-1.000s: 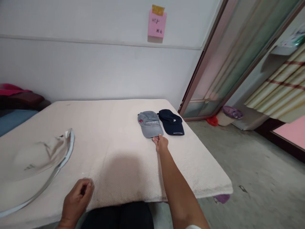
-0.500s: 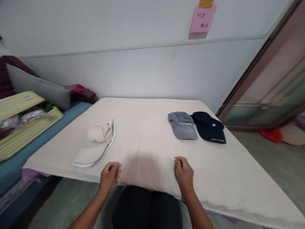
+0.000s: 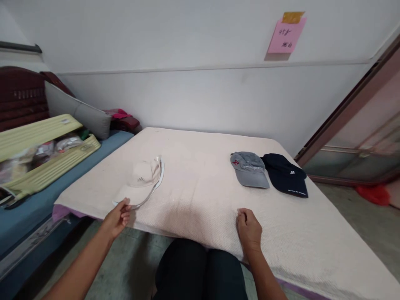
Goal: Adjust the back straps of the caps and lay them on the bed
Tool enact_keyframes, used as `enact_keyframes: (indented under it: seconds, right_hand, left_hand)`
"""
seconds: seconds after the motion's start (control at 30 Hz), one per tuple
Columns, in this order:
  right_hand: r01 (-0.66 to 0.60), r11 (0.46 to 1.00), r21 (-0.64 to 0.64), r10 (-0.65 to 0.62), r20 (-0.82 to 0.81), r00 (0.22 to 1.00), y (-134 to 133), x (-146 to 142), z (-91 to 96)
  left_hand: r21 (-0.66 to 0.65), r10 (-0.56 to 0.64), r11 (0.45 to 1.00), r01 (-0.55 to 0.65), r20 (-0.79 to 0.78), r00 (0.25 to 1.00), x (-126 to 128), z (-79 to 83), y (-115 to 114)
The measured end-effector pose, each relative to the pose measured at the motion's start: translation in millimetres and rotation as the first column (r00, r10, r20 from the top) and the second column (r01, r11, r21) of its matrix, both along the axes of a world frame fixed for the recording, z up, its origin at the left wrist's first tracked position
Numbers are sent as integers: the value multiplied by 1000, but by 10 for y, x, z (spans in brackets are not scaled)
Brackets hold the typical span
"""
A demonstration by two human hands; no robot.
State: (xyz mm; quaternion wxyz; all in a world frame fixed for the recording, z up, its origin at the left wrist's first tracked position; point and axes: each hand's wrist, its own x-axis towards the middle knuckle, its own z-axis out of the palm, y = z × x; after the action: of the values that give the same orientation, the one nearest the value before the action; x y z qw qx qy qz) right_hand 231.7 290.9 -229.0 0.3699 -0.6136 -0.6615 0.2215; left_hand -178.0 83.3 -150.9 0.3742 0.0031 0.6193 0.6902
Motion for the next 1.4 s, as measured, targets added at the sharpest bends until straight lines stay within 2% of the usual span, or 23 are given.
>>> enact_keyframes:
  seconds: [0.07, 0.13, 0.27, 0.33, 0.4, 0.43, 0.5, 0.53, 0.6, 0.67, 0.7, 0.8, 0.87, 0.93, 1.0, 1.07, 1.13, 1.17, 1.23, 1.3, 1.37, 1.4]
  right_hand:
    - [16, 1000, -21, -18, -84, 996, -29, -8, 37]
    - [37, 996, -80, -56, -239, 969, -65, -22, 67]
    - [30, 983, -182, -114, -471, 875, -213, -133, 90]
    - [-38, 976, -216, -88, -545, 834, -373, -263, 116]
    - [-151, 957, -247, -38, -625, 780, -596, -431, 195]
    - [-246, 931, -269, 0, -676, 737, -720, -517, 263]
    - [-530, 803, -274, 16, -878, 479, -944, -665, 456]
    - [-608, 757, -239, 0, -931, 366, -1026, -714, 574]
    - [-691, 703, -167, -48, -981, 189, -1106, -746, 828]
    - [-670, 735, -102, -71, -995, 73, -1091, -686, 1060]
    - [-639, 764, -88, -74, -996, 48, -1068, -629, 1153]
    - [-535, 841, -84, -63, -996, 58, -1042, -434, 1314]
    - [-520, 852, -59, -25, -997, 71, -1104, -335, 1336]
    - [-544, 839, -21, 24, -997, 77, -1215, -274, 1332]
    - [-583, 813, -1, 87, -989, 122, -1343, -236, 1347]
    - [-638, 770, 7, 188, -958, 217, -1463, -210, 1409]
    - [-722, 692, 19, 342, -889, 305, -1566, -200, 1517]
    - [-761, 647, 36, 432, -840, 327, -1611, -204, 1580]
    - [-820, 564, 101, 610, -719, 332, -1692, -230, 1698]
    - [-844, 509, 172, 738, -592, 324, -1760, -267, 1775]
    - [-836, 498, 231, 795, -508, 333, -1814, -287, 1795]
    - [-821, 512, 254, 803, -480, 353, -1834, -285, 1788]
  left_hand:
    - [58, -16, 998, 13, 58, 998, -11, 64, 83]
    - [143, 1, 990, -12, 79, 997, 28, 123, 136]
    - [313, 23, 949, -41, 62, 998, 320, 225, 137]
    - [367, 0, 930, -20, 54, 999, 571, 259, 97]
    - [404, -71, 914, 43, 54, 996, 868, 272, 37]
    - [418, -126, 904, 93, 54, 991, 1022, 269, 2]
    - [402, -229, 895, 193, 42, 973, 1316, 237, -80]
    - [370, -276, 896, 246, 28, 961, 1447, 207, -126]
    - [269, -386, 886, 378, -26, 922, 1655, 118, -227]
    - [124, -516, 842, 525, -100, 851, 1782, 5, -334]
    - [48, -573, 812, 582, -133, 809, 1817, -52, -385]
    - [-96, -681, 730, 677, -198, 705, 1828, -173, -503]
    - [-104, -718, 692, 714, -204, 666, 1776, -183, -536]
    - [-72, -738, 670, 739, -173, 652, 1681, -137, -536]
    - [6, -704, 705, 709, -110, 701, 1549, -58, -511]
    - [92, -611, 786, 611, -36, 791, 1406, 32, -472]
    - [135, -516, 850, 509, 19, 856, 1298, 135, -428]
    - [141, -498, 861, 489, 35, 867, 1270, 195, -411]
    - [141, -523, 848, 511, 67, 850, 1275, 336, -392]
    - [132, -584, 811, 570, 119, 803, 1343, 489, -398]
    - [114, -615, 789, 604, 148, 775, 1424, 631, -419]
    - [109, -612, 791, 603, 142, 778, 1455, 694, -429]
